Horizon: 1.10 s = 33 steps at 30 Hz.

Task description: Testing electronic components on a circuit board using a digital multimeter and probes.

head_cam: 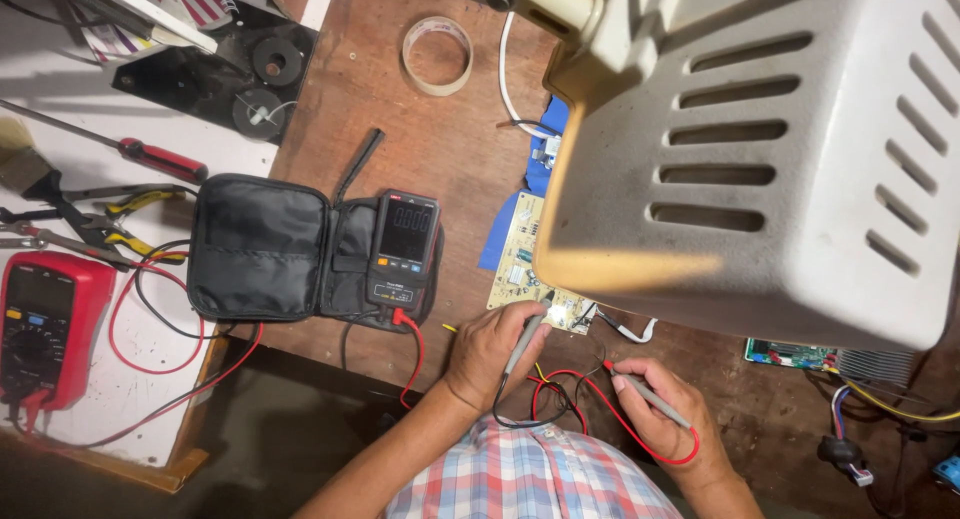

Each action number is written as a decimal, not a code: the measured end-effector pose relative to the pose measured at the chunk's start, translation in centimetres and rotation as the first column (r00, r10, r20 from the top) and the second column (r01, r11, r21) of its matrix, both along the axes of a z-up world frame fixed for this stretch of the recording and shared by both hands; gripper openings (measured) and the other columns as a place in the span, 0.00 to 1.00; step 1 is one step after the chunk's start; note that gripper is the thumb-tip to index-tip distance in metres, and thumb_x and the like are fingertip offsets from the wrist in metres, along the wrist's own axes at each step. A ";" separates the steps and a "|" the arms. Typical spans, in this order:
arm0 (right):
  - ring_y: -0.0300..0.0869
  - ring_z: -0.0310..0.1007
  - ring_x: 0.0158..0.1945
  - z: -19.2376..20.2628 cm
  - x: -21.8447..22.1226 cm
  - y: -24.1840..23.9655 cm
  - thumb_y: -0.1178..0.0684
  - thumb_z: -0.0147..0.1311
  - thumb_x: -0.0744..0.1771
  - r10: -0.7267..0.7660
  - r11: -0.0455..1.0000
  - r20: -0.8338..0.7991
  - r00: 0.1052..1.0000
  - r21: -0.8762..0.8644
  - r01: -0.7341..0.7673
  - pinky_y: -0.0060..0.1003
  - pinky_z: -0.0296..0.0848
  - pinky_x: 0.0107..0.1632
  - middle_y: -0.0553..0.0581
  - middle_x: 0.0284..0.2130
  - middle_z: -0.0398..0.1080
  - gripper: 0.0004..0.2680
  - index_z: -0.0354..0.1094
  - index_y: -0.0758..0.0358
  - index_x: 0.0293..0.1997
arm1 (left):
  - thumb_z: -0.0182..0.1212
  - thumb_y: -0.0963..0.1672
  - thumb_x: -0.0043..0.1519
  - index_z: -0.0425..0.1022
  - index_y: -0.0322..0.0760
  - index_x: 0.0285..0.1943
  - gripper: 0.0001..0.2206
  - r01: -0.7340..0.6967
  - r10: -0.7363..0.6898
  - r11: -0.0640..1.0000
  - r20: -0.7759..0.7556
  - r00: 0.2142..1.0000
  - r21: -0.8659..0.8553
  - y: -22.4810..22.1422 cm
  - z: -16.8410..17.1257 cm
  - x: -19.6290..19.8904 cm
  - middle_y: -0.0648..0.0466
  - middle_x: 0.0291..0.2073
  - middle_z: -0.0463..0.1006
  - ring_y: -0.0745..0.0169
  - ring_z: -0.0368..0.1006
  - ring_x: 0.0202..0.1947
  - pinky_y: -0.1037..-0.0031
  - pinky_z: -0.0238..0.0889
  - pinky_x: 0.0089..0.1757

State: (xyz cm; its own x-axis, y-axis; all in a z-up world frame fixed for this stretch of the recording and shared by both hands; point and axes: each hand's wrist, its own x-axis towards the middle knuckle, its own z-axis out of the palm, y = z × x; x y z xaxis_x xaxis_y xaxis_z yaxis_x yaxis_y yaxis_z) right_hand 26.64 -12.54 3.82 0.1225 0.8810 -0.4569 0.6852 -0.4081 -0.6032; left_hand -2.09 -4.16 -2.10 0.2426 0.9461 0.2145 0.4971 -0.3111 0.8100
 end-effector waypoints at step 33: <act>0.36 0.80 0.34 0.1 1.4 -0.1 0.46 0.67 0.68 -0.076 0.995 -0.007 0.997 -0.066 0.076 0.33 0.77 0.43 0.43 0.35 0.87 0.08 0.89 0.45 0.51 | 0.73 0.51 0.70 0.85 0.47 0.49 0.09 -0.095 0.072 0.987 -0.175 0.982 -0.132 1.9 -2.4 2.7 0.47 0.36 0.89 0.31 0.85 0.38 0.43 0.72 0.37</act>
